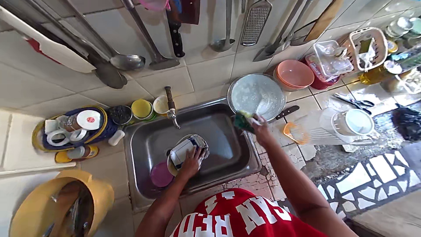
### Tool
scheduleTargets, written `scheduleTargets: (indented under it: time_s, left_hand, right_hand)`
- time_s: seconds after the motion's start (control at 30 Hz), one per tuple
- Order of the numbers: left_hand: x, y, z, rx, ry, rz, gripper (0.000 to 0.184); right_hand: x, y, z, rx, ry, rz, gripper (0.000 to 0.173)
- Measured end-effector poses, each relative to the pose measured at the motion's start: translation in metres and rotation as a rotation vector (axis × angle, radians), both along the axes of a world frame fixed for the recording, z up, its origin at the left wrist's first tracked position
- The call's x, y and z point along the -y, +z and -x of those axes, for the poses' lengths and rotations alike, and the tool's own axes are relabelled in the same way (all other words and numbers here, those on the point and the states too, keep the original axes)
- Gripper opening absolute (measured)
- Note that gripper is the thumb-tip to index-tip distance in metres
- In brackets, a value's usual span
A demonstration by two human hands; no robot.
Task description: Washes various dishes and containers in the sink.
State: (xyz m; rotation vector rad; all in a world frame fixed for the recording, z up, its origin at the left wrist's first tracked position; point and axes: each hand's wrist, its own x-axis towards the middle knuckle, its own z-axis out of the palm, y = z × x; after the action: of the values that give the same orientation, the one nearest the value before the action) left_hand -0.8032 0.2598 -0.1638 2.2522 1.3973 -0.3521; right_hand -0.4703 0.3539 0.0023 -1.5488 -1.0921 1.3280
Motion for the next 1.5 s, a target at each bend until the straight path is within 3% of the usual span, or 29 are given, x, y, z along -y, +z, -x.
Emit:
scheduleTargets:
  time_s: [0.2,0.3,0.37,0.43,0.53,0.57,0.67,0.8,0.9,1.03,1.27,1.37,1.5]
  left_hand:
    - [-0.036,-0.001,0.053,-0.022,0.195,-0.087,0.053]
    - [-0.05,-0.001,0.082,-0.088,0.287,-0.086,0.06]
    - [-0.051,0.006,0.089,-0.163,0.352,-0.031,0.068]
    - [-0.052,0.027,0.074,-0.211,0.428,0.045,0.07]
    - [-0.059,0.079,0.015,-0.174,0.445,0.088,0.042]
    - [-0.067,0.099,-0.011,-0.115,0.436,0.134,0.041]
    - [-0.1,0.126,-0.081,0.312,0.548,0.274,0.052]
    - [-0.149,0.125,-0.168,1.043,0.947,0.468,0.061]
    - [-0.174,0.125,-0.207,1.141,1.161,0.438,0.057]
    - [-0.18,0.123,-0.223,1.131,1.237,0.357,0.039]
    - [-0.172,0.138,-0.237,1.613,1.46,0.364,0.039]
    - [-0.173,0.148,-0.236,1.642,1.408,0.359,0.044]
    - [-0.157,0.157,-0.21,1.413,1.302,0.158,0.036]
  right_hand:
    - [-0.074,-0.004,-0.057,0.82,-0.003,-0.164,0.042]
    - [-0.11,-0.034,-0.078,1.166,0.149,-0.33,0.042]
    - [-0.13,-0.044,-0.083,1.265,0.227,-0.279,0.044]
    - [-0.146,-0.046,-0.084,1.266,0.287,-0.178,0.05]
    - [-0.168,-0.051,-0.087,1.237,0.32,-0.219,0.06]
    - [-0.174,-0.051,-0.087,1.233,0.311,-0.253,0.06]
    - [-0.187,-0.05,-0.084,1.218,0.269,-0.277,0.06]
    - [-0.192,-0.05,-0.085,1.209,0.238,-0.289,0.062]
    - [-0.19,-0.051,-0.086,1.237,0.217,-0.269,0.067]
    - [-0.183,-0.055,-0.083,1.219,0.153,-0.219,0.072]
    - [-0.141,-0.058,-0.062,1.08,0.148,-0.176,0.08]
    - [-0.107,-0.05,-0.038,0.922,0.299,-0.204,0.066]
    - [-0.052,-0.017,0.014,0.746,0.517,-0.254,0.039]
